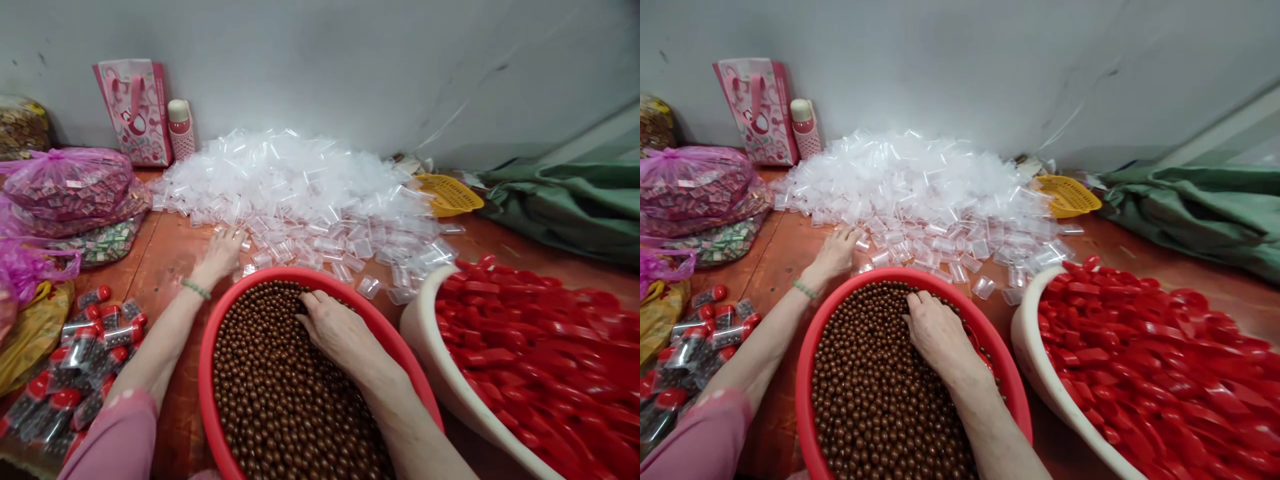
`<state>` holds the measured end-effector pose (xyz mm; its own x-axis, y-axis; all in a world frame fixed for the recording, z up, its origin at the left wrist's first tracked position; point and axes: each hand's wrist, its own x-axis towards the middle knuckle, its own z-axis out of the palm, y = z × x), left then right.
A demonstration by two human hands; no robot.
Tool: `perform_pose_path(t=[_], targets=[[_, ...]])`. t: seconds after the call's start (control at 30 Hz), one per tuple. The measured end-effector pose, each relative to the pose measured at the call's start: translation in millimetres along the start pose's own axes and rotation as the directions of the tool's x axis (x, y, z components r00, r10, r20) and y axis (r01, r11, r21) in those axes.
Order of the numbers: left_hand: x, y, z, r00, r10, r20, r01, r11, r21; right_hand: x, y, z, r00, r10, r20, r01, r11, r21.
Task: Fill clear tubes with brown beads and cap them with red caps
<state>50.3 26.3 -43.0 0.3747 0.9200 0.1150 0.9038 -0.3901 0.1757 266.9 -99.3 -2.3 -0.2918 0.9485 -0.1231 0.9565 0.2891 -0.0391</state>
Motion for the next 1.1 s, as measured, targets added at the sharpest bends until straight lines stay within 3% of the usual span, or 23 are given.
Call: perform_pose_path(t=[0.1, 0.23, 0.43, 0.67, 0.77, 0.93, 1.1], targets=[[36.2, -1.2, 23.6, 0.999, 0.009, 0.05, -0.01, 1.0, 0.03, 0.2, 1.4, 1.4, 1.0, 0.014, -0.013, -0.013, 0.999, 0.041], [39.4, -0.1, 39.9, 0.997, 0.01, 0.071, -0.015, 0.997, 0.072, 2.0, -0.8, 4.4, 1.0, 0.023, -0.009, -0.023, 0.997, 0.072], [-8.2, 10.9, 32.3, 0.984, 0.128, 0.126, -0.139, 0.987, 0.081, 3.2, -10.0, 6.8, 0.993, -0.105, 0.049, 0.102, 0.993, 0.059], [-66.5, 9.7, 21.9, 0.973, 0.172, 0.155, -0.18, 0.983, 0.039, -8.3, -10.4, -14.5, 0.95, -0.195, 0.242, 0.169, 0.978, 0.124], [-81.7, 5.2, 23.1, 0.981, 0.141, 0.136, -0.149, 0.987, 0.051, -12.8, -20.1, -16.7, 0.964, -0.185, 0.189, 0.17, 0.981, 0.09], [-99.0, -8.5, 22.0, 0.988, 0.11, 0.108, -0.118, 0.99, 0.071, -17.9, -51.2, 0.0, 0.986, -0.166, 0.029, 0.165, 0.986, 0.036], [-114.6, -20.4, 17.0, 0.994, 0.11, 0.002, -0.109, 0.994, -0.016, -20.9, -67.9, 9.6, 0.966, -0.251, 0.055, 0.243, 0.962, 0.125]])
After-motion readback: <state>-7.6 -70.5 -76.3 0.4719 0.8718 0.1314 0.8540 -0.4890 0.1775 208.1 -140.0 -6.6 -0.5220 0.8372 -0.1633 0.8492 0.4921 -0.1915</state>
